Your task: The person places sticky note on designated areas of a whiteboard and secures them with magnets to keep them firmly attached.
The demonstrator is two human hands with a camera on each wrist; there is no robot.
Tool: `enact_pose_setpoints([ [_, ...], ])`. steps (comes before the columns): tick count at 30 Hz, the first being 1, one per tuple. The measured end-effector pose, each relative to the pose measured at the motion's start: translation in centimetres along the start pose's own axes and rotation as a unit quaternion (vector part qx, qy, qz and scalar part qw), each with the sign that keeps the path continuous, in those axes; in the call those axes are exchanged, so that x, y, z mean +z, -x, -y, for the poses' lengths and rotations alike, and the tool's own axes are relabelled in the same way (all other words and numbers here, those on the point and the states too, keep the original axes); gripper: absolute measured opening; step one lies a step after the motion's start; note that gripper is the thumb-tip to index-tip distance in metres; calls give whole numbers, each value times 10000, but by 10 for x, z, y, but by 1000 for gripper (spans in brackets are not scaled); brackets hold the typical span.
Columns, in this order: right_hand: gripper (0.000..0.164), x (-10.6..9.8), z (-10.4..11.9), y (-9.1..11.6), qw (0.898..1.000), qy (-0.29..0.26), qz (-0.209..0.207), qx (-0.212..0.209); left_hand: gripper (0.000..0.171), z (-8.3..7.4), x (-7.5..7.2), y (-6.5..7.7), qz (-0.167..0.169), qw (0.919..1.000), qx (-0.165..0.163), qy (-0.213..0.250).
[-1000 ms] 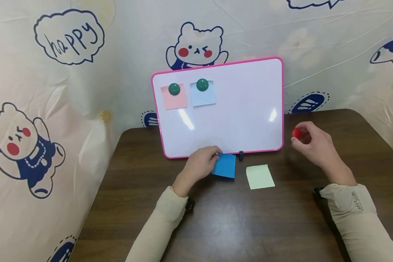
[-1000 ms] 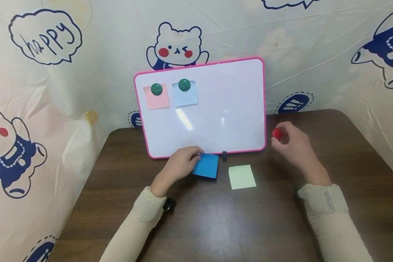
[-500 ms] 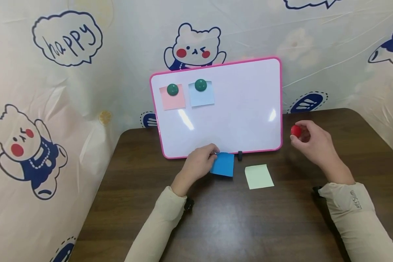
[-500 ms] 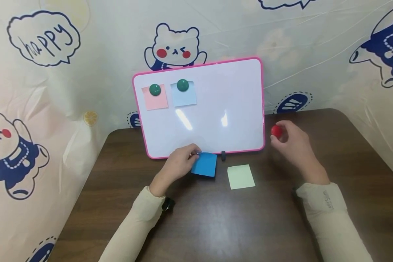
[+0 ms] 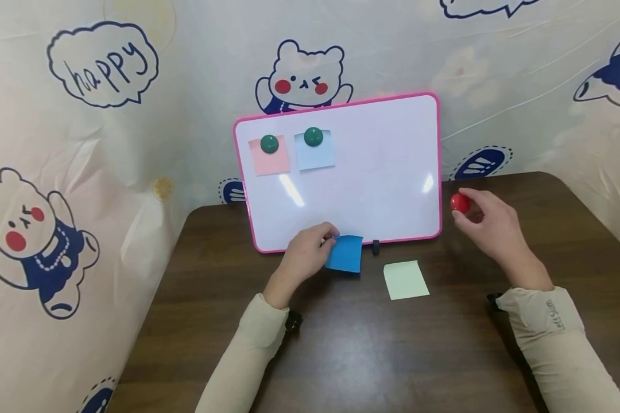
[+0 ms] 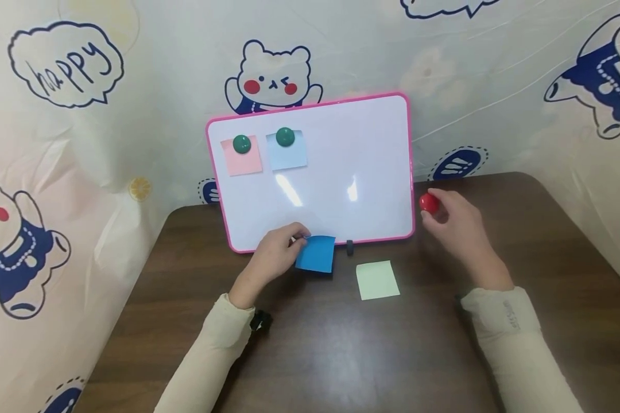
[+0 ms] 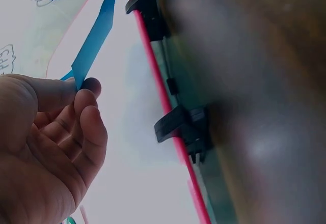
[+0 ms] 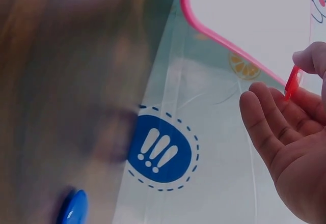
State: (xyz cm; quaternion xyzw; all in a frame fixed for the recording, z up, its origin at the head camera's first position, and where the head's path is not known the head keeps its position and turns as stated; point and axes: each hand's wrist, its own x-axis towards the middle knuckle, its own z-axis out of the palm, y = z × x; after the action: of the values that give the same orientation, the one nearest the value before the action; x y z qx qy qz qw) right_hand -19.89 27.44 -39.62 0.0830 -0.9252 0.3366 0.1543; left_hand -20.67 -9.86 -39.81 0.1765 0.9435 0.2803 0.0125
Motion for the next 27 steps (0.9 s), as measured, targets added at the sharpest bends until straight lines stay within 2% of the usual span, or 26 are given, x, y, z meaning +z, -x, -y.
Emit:
enact_pose_setpoints([
  [5,50,2,8,-4,10000,-57,-77,-12,18,1,-6,-6,-311,9991,-125,268],
  [13,53,6,24,-14,9996,-175,-157,-146,14,-9,-9,-22,-824,9933,82,804],
  [17,57,7,34,-18,9994,-251,-185,-156,11,-15,-13,-31,-1124,9878,72,1078],
  [22,53,7,45,-24,9989,-264,-273,-268,8,-16,-15,-43,-1488,9780,65,1462],
  [27,53,7,52,-29,9978,-312,-339,-468,8,-19,-17,-53,-1686,9709,-66,1699],
])
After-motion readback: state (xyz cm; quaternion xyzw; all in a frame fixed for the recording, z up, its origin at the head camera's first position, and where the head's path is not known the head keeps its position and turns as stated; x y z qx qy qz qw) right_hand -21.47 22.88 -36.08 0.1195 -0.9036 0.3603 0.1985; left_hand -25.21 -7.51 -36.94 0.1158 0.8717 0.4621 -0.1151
